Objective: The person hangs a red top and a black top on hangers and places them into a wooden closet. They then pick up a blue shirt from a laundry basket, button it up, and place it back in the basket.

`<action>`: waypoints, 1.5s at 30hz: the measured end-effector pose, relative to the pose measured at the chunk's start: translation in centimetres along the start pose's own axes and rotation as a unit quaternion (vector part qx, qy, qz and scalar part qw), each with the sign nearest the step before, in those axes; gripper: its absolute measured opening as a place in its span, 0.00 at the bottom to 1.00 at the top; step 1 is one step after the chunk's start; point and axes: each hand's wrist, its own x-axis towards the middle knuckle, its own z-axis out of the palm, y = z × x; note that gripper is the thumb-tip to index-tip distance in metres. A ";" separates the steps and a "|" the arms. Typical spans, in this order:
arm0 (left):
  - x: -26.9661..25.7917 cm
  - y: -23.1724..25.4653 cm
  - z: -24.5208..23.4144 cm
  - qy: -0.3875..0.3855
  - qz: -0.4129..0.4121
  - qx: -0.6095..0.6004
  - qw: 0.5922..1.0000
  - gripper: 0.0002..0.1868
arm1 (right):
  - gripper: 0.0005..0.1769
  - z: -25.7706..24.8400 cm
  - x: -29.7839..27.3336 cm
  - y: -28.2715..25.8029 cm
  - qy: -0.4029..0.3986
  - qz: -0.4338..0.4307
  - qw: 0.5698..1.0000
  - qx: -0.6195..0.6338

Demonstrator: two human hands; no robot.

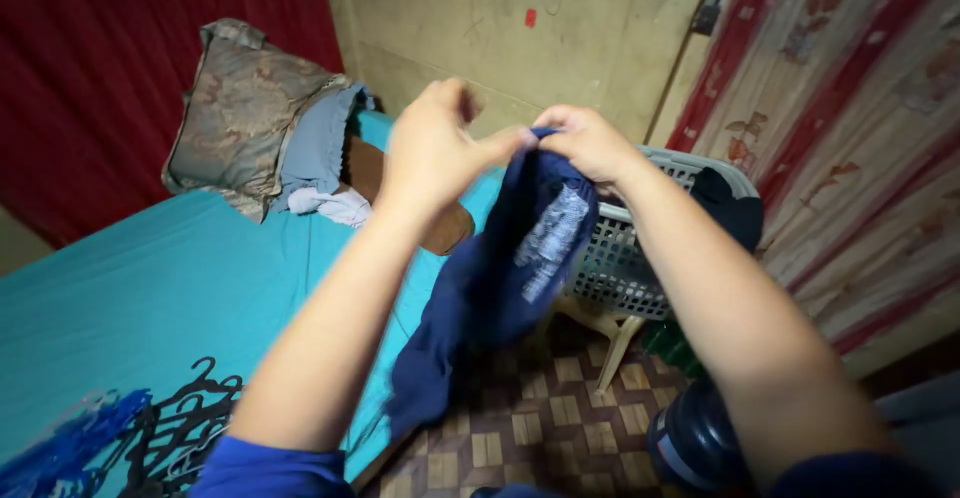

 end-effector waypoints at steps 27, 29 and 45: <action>-1.2 -10.0 31.3 -0.418 -0.014 0.162 0.893 0.15 | 0.15 -17.3 -22.9 13.7 0.212 0.283 0.778 -0.519; -3.1 -12.0 35.3 -0.503 0.082 0.269 0.817 0.15 | 0.10 -19.0 -24.9 20.0 0.238 0.244 0.813 -0.471; 6.4 -6.7 35.3 -0.354 -0.436 -0.511 0.651 0.27 | 0.25 -22.8 -19.7 17.3 0.245 0.126 0.886 0.372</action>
